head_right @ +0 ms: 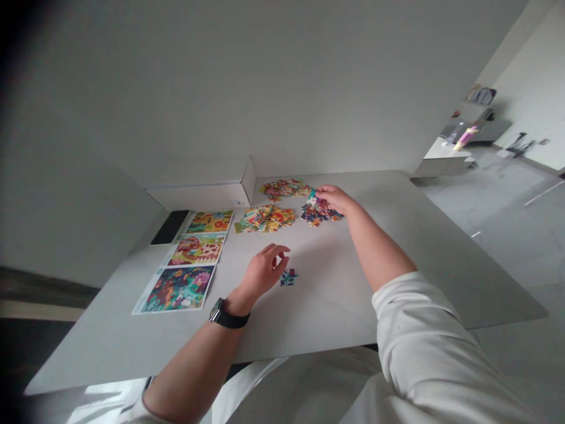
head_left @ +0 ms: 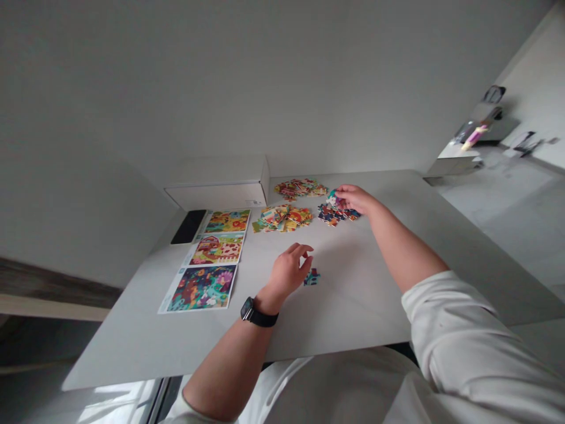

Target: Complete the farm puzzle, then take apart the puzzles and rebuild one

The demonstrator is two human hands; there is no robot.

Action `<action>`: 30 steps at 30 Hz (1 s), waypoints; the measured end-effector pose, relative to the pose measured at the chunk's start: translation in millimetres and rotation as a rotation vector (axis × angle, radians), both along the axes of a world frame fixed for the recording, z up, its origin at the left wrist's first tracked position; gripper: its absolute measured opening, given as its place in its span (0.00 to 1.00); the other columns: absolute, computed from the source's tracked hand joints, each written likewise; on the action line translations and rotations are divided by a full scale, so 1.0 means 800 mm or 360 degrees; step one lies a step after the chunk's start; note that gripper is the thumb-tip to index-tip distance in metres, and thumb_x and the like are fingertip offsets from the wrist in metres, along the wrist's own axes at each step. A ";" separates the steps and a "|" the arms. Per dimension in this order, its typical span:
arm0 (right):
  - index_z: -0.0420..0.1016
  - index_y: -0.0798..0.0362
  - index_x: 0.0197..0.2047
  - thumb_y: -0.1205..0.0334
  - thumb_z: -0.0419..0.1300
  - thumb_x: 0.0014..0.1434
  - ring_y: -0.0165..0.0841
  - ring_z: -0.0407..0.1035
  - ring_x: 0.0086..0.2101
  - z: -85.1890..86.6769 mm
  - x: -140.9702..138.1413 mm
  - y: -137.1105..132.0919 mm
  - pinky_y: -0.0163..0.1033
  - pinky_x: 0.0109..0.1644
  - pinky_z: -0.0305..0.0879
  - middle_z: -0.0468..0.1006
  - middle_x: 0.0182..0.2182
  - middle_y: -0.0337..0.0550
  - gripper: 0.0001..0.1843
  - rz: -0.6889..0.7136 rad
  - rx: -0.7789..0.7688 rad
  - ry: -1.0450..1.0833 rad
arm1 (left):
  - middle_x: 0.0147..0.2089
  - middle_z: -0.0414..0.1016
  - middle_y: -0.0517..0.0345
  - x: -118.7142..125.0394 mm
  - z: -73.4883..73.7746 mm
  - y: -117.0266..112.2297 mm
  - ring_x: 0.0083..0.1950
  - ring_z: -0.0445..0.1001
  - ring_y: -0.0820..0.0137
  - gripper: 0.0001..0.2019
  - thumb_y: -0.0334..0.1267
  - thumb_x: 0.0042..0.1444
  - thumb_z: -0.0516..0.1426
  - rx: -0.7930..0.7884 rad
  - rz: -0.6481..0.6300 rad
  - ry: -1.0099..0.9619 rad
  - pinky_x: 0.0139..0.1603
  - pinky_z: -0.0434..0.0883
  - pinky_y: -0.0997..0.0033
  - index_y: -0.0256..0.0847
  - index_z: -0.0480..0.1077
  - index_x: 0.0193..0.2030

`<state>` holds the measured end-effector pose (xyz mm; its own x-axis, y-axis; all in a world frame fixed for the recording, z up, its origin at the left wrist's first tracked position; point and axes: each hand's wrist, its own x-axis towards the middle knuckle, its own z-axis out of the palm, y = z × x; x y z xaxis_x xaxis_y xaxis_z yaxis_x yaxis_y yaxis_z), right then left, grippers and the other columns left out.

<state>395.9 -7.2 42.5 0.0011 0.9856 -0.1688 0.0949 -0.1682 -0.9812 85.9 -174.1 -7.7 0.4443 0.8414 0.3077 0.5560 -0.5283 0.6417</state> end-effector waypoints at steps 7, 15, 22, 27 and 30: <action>0.69 0.48 0.40 0.54 0.73 0.60 0.33 0.74 0.27 -0.014 0.016 -0.030 0.36 0.30 0.71 0.77 0.27 0.37 0.16 -0.0153 -0.0017 0.0204 | 0.46 0.80 0.55 -0.001 0.002 0.002 0.32 0.74 0.72 0.10 0.36 0.69 0.59 0.0008 0.0017 0.0014 0.40 0.72 0.69 0.45 0.79 0.54; 0.75 0.48 0.44 0.64 0.77 0.45 0.28 0.69 0.27 -0.028 -0.001 -0.094 0.33 0.31 0.65 0.79 0.31 0.33 0.24 0.0059 0.0029 0.0328 | 0.45 0.80 0.56 -0.004 0.001 0.008 0.32 0.73 0.72 0.10 0.36 0.68 0.60 0.0032 0.0062 -0.0007 0.40 0.72 0.70 0.44 0.79 0.53; 0.79 0.47 0.47 0.57 0.77 0.48 0.33 0.76 0.37 -0.037 -0.025 -0.160 0.35 0.37 0.70 0.83 0.38 0.40 0.23 0.0146 0.0126 0.0288 | 0.45 0.80 0.55 -0.005 0.001 0.013 0.32 0.73 0.73 0.11 0.34 0.68 0.59 0.0047 0.0083 -0.0063 0.41 0.72 0.71 0.42 0.79 0.54; 0.77 0.45 0.53 0.55 0.76 0.48 0.36 0.78 0.37 -0.077 -0.054 -0.185 0.39 0.37 0.74 0.81 0.39 0.40 0.29 0.0051 0.0152 0.0201 | 0.43 0.80 0.55 -0.004 -0.002 0.015 0.32 0.71 0.74 0.11 0.35 0.67 0.59 0.0024 0.0099 -0.0137 0.39 0.72 0.72 0.41 0.79 0.54; 0.76 0.44 0.54 0.53 0.74 0.47 0.35 0.76 0.34 -0.098 -0.069 -0.190 0.38 0.33 0.72 0.79 0.39 0.38 0.30 0.0075 0.0212 0.0044 | 0.43 0.80 0.56 -0.002 -0.006 0.016 0.32 0.71 0.74 0.12 0.35 0.67 0.59 0.0020 0.0112 -0.0169 0.40 0.72 0.73 0.41 0.79 0.54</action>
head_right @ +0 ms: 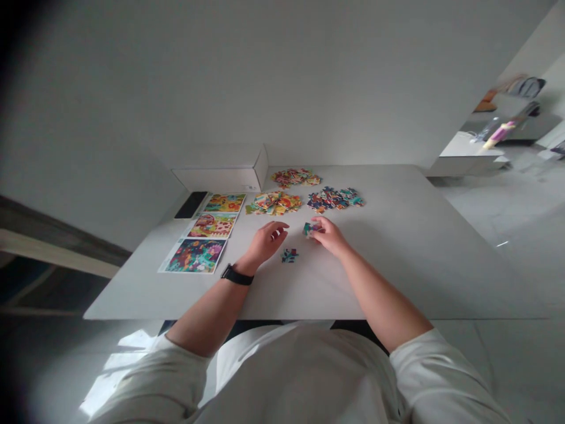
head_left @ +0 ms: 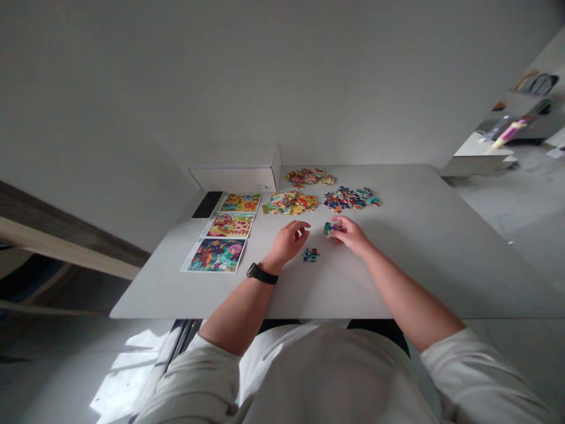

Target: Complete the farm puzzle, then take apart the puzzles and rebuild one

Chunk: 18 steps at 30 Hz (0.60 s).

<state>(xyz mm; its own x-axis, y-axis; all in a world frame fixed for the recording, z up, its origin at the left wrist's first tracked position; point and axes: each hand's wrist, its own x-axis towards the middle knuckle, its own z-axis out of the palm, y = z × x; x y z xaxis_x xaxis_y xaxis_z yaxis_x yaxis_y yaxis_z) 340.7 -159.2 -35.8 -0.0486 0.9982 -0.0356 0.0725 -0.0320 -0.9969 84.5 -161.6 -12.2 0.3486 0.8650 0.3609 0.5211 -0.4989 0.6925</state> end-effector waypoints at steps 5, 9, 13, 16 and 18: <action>0.76 0.45 0.58 0.53 0.69 0.54 0.34 0.73 0.35 0.000 -0.013 -0.011 0.40 0.41 0.73 0.80 0.38 0.38 0.27 0.0159 0.0326 -0.0260 | 0.44 0.80 0.55 0.003 -0.005 0.000 0.33 0.72 0.75 0.12 0.39 0.68 0.59 -0.0021 -0.0025 -0.0052 0.40 0.72 0.73 0.41 0.78 0.55; 0.78 0.44 0.59 0.55 0.66 0.58 0.34 0.74 0.34 0.011 -0.021 -0.024 0.42 0.46 0.73 0.80 0.37 0.38 0.25 0.0212 0.0484 -0.0428 | 0.42 0.81 0.55 0.006 -0.005 -0.005 0.33 0.72 0.74 0.13 0.47 0.71 0.58 -0.0080 -0.0142 -0.0053 0.38 0.70 0.73 0.40 0.79 0.50; 0.79 0.43 0.58 0.53 0.67 0.59 0.35 0.74 0.35 0.015 -0.020 -0.028 0.43 0.47 0.73 0.82 0.39 0.40 0.23 0.0246 0.0509 -0.0484 | 0.36 0.77 0.58 0.010 -0.005 -0.007 0.31 0.69 0.73 0.17 0.51 0.70 0.58 -0.0192 -0.0204 -0.0101 0.36 0.66 0.73 0.40 0.76 0.41; 0.78 0.43 0.58 0.49 0.69 0.60 0.35 0.75 0.36 0.015 -0.014 -0.025 0.42 0.46 0.73 0.83 0.42 0.41 0.24 0.0203 0.0460 -0.0383 | 0.32 0.74 0.60 0.014 -0.007 -0.006 0.32 0.67 0.72 0.20 0.56 0.69 0.58 -0.0283 -0.0150 -0.0230 0.35 0.65 0.72 0.39 0.74 0.39; 0.77 0.44 0.56 0.46 0.70 0.59 0.35 0.75 0.36 0.015 -0.012 -0.022 0.41 0.44 0.72 0.83 0.42 0.41 0.25 0.0202 0.0391 -0.0248 | 0.31 0.73 0.60 0.016 -0.008 -0.005 0.32 0.66 0.72 0.22 0.59 0.68 0.58 -0.0333 -0.0111 -0.0352 0.35 0.64 0.71 0.39 0.73 0.39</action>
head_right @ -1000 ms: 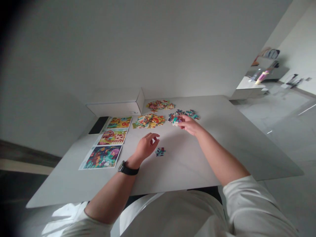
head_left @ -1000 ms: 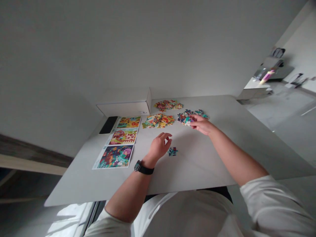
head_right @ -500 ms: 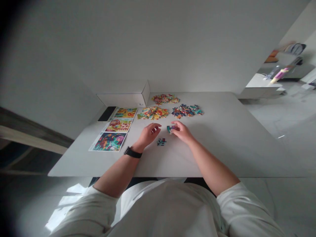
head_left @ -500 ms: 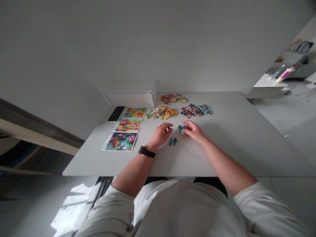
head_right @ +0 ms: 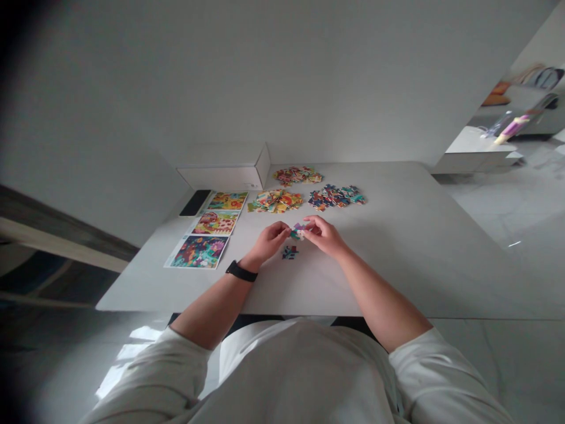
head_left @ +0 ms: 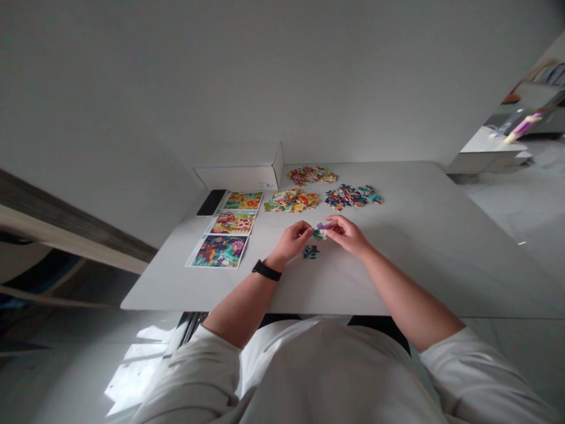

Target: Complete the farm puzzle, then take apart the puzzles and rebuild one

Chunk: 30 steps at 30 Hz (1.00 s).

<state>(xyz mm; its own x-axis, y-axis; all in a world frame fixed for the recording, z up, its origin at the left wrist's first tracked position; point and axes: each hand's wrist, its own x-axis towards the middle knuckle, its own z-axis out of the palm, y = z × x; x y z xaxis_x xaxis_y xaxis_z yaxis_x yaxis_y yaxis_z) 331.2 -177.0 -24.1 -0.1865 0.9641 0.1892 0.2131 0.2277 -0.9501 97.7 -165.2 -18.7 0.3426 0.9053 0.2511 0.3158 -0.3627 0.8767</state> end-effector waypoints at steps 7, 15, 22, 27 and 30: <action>0.77 0.49 0.40 0.37 0.73 0.54 0.33 0.70 0.29 0.005 -0.001 0.002 0.38 0.33 0.67 0.80 0.31 0.40 0.25 0.0022 -0.0225 0.0240 | 0.31 0.74 0.59 0.002 0.001 0.000 0.32 0.66 0.72 0.25 0.63 0.66 0.59 -0.0057 -0.0032 -0.0085 0.35 0.64 0.72 0.39 0.74 0.38; 0.79 0.50 0.39 0.37 0.73 0.54 0.32 0.67 0.27 0.006 0.003 0.001 0.38 0.31 0.64 0.80 0.29 0.39 0.24 -0.0056 -0.0173 0.0211 | 0.34 0.79 0.58 -0.005 0.004 -0.004 0.33 0.71 0.72 0.16 0.49 0.69 0.58 0.0103 -0.0089 0.0191 0.36 0.66 0.73 0.39 0.78 0.41; 0.77 0.50 0.38 0.36 0.71 0.55 0.32 0.67 0.26 0.011 0.006 0.001 0.38 0.31 0.64 0.78 0.27 0.38 0.24 -0.0150 -0.0076 0.0156 | 0.34 0.78 0.58 -0.009 0.008 -0.001 0.31 0.70 0.74 0.10 0.41 0.69 0.58 0.0261 0.0049 0.0254 0.35 0.67 0.73 0.38 0.76 0.39; 0.78 0.49 0.38 0.39 0.71 0.55 0.32 0.68 0.27 0.008 0.010 0.003 0.38 0.32 0.64 0.80 0.28 0.38 0.22 -0.0156 -0.0053 0.0105 | 0.46 0.79 0.55 -0.014 0.000 0.001 0.34 0.73 0.75 0.10 0.38 0.66 0.63 0.0420 0.0019 0.0238 0.39 0.73 0.73 0.40 0.75 0.53; 0.79 0.49 0.39 0.41 0.69 0.57 0.33 0.70 0.28 0.002 0.008 0.004 0.38 0.33 0.66 0.81 0.30 0.39 0.19 -0.0107 -0.0071 0.0047 | 0.58 0.77 0.50 -0.014 -0.001 -0.003 0.41 0.77 0.71 0.25 0.37 0.63 0.68 0.0614 -0.0132 0.0375 0.45 0.78 0.68 0.44 0.70 0.65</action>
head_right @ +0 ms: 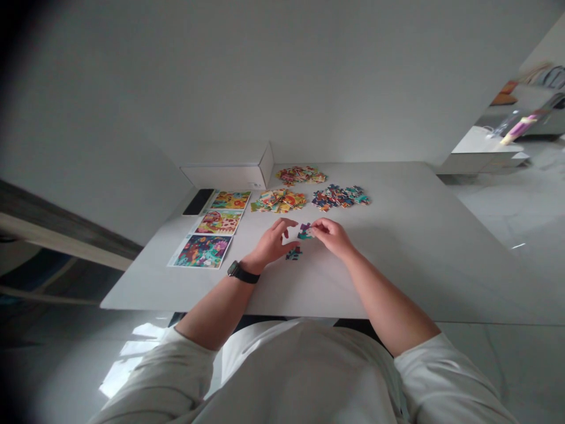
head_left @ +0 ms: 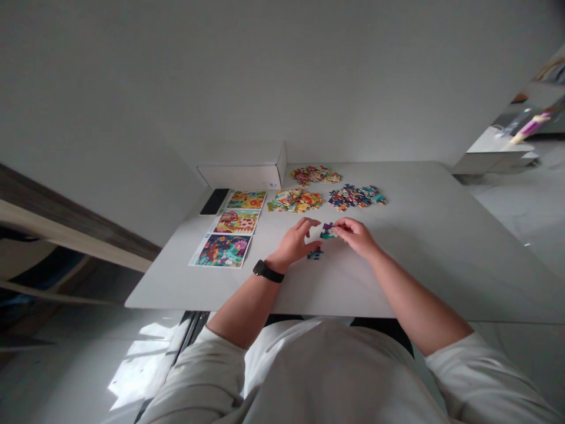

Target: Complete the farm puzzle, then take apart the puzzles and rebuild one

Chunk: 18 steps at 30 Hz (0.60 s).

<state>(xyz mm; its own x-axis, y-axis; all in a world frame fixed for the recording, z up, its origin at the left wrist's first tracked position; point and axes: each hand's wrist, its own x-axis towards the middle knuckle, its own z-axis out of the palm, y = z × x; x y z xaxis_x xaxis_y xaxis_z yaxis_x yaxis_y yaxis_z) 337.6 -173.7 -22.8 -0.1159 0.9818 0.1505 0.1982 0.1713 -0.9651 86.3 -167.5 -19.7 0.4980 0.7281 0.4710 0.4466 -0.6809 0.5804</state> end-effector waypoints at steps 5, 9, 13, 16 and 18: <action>0.81 0.49 0.40 0.46 0.67 0.60 0.36 0.74 0.33 -0.010 -0.002 0.001 0.41 0.40 0.69 0.84 0.34 0.40 0.15 0.0053 0.0044 -0.0140 | 0.63 0.75 0.47 0.004 0.008 -0.007 0.52 0.80 0.63 0.24 0.36 0.64 0.68 0.0194 -0.0016 0.0262 0.53 0.80 0.61 0.46 0.70 0.66; 0.81 0.48 0.42 0.46 0.66 0.62 0.37 0.75 0.35 -0.012 -0.002 0.002 0.42 0.42 0.72 0.84 0.35 0.41 0.15 0.0091 0.0104 -0.0203 | 0.60 0.76 0.48 0.006 0.012 -0.009 0.52 0.80 0.62 0.22 0.36 0.62 0.69 0.0218 0.0014 0.0300 0.52 0.80 0.61 0.44 0.72 0.61; 0.77 0.47 0.53 0.47 0.65 0.65 0.35 0.74 0.33 -0.008 0.008 0.005 0.41 0.40 0.73 0.82 0.38 0.41 0.18 -0.0079 0.0291 -0.0277 | 0.58 0.77 0.50 0.004 0.007 -0.006 0.47 0.79 0.65 0.23 0.35 0.61 0.70 0.0180 0.0101 0.0218 0.48 0.78 0.64 0.44 0.70 0.60; 0.75 0.46 0.56 0.50 0.65 0.65 0.36 0.75 0.35 -0.004 0.021 0.009 0.41 0.39 0.74 0.82 0.42 0.44 0.19 -0.0192 0.0434 -0.0370 | 0.56 0.76 0.53 0.002 0.002 -0.001 0.42 0.77 0.68 0.22 0.37 0.61 0.70 0.0162 0.0183 0.0175 0.45 0.77 0.66 0.44 0.70 0.59; 0.75 0.46 0.56 0.52 0.64 0.66 0.36 0.75 0.35 -0.003 0.029 0.011 0.41 0.38 0.74 0.82 0.42 0.45 0.18 -0.0243 0.0495 -0.0414 | 0.55 0.76 0.54 0.000 0.000 0.001 0.41 0.76 0.70 0.22 0.38 0.62 0.70 0.0160 0.0226 0.0168 0.43 0.76 0.67 0.44 0.69 0.59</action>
